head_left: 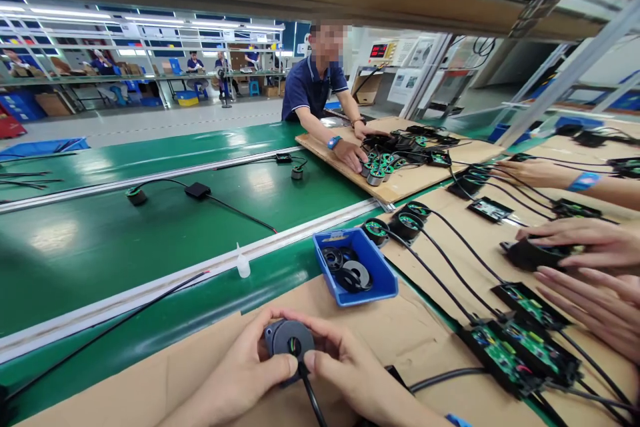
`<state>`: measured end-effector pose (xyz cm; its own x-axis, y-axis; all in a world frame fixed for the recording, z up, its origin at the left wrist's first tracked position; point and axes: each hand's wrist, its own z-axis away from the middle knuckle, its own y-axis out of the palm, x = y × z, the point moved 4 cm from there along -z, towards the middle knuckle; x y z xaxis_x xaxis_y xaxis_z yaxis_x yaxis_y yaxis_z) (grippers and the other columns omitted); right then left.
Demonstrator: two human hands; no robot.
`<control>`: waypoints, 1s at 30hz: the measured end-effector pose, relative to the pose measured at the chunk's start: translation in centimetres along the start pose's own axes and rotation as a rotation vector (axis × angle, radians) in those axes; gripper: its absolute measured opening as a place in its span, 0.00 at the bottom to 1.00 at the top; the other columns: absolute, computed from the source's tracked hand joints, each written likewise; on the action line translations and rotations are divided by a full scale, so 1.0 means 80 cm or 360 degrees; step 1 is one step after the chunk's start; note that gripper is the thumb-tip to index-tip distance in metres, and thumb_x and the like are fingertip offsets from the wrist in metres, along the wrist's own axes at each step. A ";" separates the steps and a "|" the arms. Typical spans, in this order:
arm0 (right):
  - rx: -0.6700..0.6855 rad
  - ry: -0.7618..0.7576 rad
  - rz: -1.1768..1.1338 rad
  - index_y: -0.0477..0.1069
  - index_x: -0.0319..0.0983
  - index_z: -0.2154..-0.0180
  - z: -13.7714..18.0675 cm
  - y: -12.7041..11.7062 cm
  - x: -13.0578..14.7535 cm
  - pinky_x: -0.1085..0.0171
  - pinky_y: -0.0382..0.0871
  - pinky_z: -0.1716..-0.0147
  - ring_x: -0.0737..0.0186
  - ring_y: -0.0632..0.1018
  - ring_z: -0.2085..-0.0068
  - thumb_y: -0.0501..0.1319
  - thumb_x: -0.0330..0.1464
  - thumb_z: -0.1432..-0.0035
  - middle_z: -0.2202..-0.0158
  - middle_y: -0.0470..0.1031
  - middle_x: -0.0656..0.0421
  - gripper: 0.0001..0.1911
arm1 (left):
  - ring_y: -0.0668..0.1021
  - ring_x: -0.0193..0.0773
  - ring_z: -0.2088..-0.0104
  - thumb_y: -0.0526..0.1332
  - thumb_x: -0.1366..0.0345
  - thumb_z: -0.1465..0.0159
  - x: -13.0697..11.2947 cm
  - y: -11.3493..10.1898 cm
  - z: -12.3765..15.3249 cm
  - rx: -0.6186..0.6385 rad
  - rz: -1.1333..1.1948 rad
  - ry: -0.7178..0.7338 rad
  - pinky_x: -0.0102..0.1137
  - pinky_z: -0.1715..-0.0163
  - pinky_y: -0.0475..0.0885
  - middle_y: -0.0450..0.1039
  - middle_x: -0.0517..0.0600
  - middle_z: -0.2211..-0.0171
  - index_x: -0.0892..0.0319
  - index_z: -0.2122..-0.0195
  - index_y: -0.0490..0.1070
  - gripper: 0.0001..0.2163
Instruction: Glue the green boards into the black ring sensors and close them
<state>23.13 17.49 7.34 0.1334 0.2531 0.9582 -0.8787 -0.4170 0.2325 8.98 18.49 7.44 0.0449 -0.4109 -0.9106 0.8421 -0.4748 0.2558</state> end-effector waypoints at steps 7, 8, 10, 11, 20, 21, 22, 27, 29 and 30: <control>-0.0032 0.0012 0.0030 0.72 0.41 0.44 0.000 -0.002 -0.004 0.52 0.70 0.47 0.48 0.75 0.45 0.65 0.40 0.47 0.46 0.76 0.53 0.28 | 0.72 0.42 0.57 0.64 0.70 0.53 0.010 -0.002 -0.001 0.0006 0.0105 -0.0044 0.34 0.57 0.68 0.70 0.49 0.59 0.57 0.53 0.70 0.23; -0.0032 -0.0018 0.0040 0.72 0.41 0.44 0.000 -0.002 -0.005 0.51 0.66 0.44 0.48 0.74 0.44 0.65 0.39 0.47 0.46 0.76 0.53 0.28 | 0.72 0.42 0.57 0.65 0.70 0.53 0.012 -0.003 -0.002 0.0001 0.0111 -0.0051 0.34 0.57 0.67 0.71 0.49 0.59 0.57 0.53 0.70 0.24; -0.0042 -0.0053 0.0053 0.72 0.40 0.44 0.000 -0.002 -0.005 0.51 0.61 0.39 0.48 0.73 0.42 0.65 0.38 0.47 0.46 0.76 0.53 0.28 | 0.73 0.43 0.56 0.66 0.70 0.54 0.012 -0.004 -0.003 0.0004 0.0117 -0.0056 0.35 0.55 0.66 0.71 0.50 0.58 0.58 0.52 0.70 0.25; -0.0046 -0.0048 0.0052 0.73 0.40 0.44 0.000 -0.001 -0.005 0.51 0.60 0.39 0.48 0.72 0.41 0.65 0.38 0.47 0.46 0.76 0.53 0.27 | 0.73 0.43 0.56 0.67 0.69 0.54 0.012 -0.004 -0.003 0.0016 0.0125 -0.0056 0.35 0.54 0.66 0.71 0.50 0.57 0.58 0.51 0.70 0.26; -0.0003 -0.0012 0.0100 0.72 0.42 0.44 0.003 -0.004 -0.004 0.50 0.62 0.40 0.48 0.72 0.42 0.65 0.40 0.46 0.44 0.75 0.54 0.28 | 0.73 0.47 0.54 0.73 0.63 0.55 0.009 -0.005 -0.002 0.0073 0.0155 -0.0076 0.40 0.49 0.65 0.73 0.53 0.55 0.58 0.51 0.71 0.28; 0.0002 -0.0009 0.0104 0.72 0.43 0.43 0.004 -0.004 -0.006 0.49 0.60 0.39 0.48 0.72 0.41 0.65 0.41 0.45 0.43 0.74 0.53 0.28 | 0.73 0.48 0.54 0.73 0.63 0.55 0.011 -0.006 -0.001 0.0059 0.0167 -0.0081 0.41 0.49 0.65 0.73 0.53 0.54 0.58 0.50 0.71 0.29; 0.0006 -0.0006 0.0114 0.71 0.43 0.43 0.005 -0.004 -0.008 0.49 0.59 0.38 0.48 0.71 0.40 0.65 0.41 0.45 0.43 0.73 0.53 0.28 | 0.73 0.49 0.52 0.73 0.63 0.56 0.013 -0.007 0.000 0.0045 0.0182 -0.0085 0.41 0.48 0.65 0.72 0.54 0.53 0.57 0.49 0.70 0.31; 0.0022 0.0019 0.0174 0.69 0.41 0.41 0.004 -0.004 -0.011 0.48 0.57 0.37 0.47 0.69 0.38 0.64 0.40 0.44 0.40 0.70 0.51 0.29 | 0.72 0.52 0.48 0.71 0.67 0.57 0.022 -0.010 0.001 0.0000 0.0193 -0.0094 0.41 0.48 0.65 0.72 0.56 0.49 0.58 0.46 0.67 0.34; 0.0026 0.0009 0.0182 0.70 0.41 0.42 0.003 -0.003 -0.006 0.49 0.58 0.38 0.48 0.69 0.39 0.63 0.38 0.45 0.40 0.71 0.52 0.29 | 0.74 0.51 0.50 0.70 0.68 0.57 0.023 -0.008 0.000 -0.0017 0.0165 -0.0106 0.40 0.50 0.66 0.73 0.56 0.51 0.60 0.47 0.67 0.33; 0.0024 0.0003 0.0186 0.70 0.41 0.42 0.003 -0.003 -0.003 0.49 0.59 0.38 0.48 0.70 0.39 0.63 0.37 0.46 0.41 0.72 0.52 0.28 | 0.74 0.50 0.52 0.69 0.68 0.57 0.024 -0.007 -0.002 -0.0028 0.0149 -0.0120 0.39 0.52 0.67 0.74 0.55 0.53 0.60 0.48 0.67 0.32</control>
<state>23.40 17.32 7.07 0.0297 0.2040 0.9785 -0.8810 -0.4571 0.1220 8.68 18.10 5.53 0.0839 -0.5108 -0.8556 0.8453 -0.4182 0.3326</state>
